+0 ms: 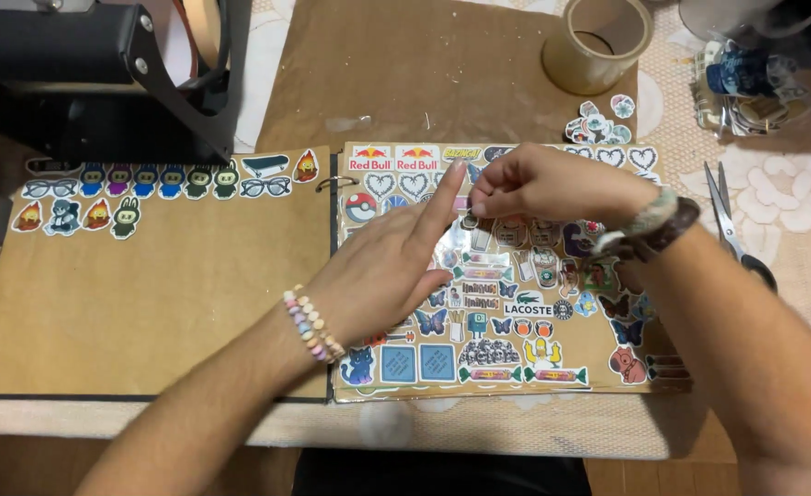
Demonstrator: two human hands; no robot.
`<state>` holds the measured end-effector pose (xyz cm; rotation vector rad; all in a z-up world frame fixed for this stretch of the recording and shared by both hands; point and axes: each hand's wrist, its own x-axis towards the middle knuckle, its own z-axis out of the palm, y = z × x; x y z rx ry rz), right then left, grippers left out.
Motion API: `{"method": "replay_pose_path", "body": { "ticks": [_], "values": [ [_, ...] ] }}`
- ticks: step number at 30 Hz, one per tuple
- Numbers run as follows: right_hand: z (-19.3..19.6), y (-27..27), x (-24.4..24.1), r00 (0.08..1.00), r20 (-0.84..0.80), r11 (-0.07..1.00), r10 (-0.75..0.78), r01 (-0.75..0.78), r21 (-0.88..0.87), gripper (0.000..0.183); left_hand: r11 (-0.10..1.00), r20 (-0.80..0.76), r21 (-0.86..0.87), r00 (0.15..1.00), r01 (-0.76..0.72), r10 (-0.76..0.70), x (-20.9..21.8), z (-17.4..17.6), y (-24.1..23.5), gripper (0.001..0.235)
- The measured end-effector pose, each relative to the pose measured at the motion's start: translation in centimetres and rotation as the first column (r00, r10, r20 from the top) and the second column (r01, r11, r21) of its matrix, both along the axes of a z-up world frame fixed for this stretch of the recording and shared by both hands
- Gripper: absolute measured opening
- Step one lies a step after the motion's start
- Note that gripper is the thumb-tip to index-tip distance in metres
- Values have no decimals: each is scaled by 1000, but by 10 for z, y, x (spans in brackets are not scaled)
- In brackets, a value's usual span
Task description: The person organizes a collection of stickers in a binder, using scissors to trim the edges of individual stickers and a roll of tape to secure them. The person flips through the pages of the binder, selects stickers, and arranges them on the pages.
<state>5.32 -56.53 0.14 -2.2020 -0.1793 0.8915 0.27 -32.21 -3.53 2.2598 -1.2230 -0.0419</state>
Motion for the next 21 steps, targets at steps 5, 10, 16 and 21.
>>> {"method": "replay_pose_path", "body": {
  "ticks": [5,10,16,21],
  "values": [
    [8,11,13,997,-73,996,11,-18,-89,14,1000,27,-10,1000,2,-2,9,-20,0,123],
    [11,-1,18,999,-21,996,-41,40,-76,13,999,45,-50,999,5,-3,10,-26,1,123],
    [11,-36,19,963,24,910,-267,244,336,14,994,38,-107,999,16,-12,10,-26,2,120],
    [3,-45,9,955,-1,913,-297,285,292,10,992,-20,-125,1000,18,-21,11,-25,6,115]
  ]
}}
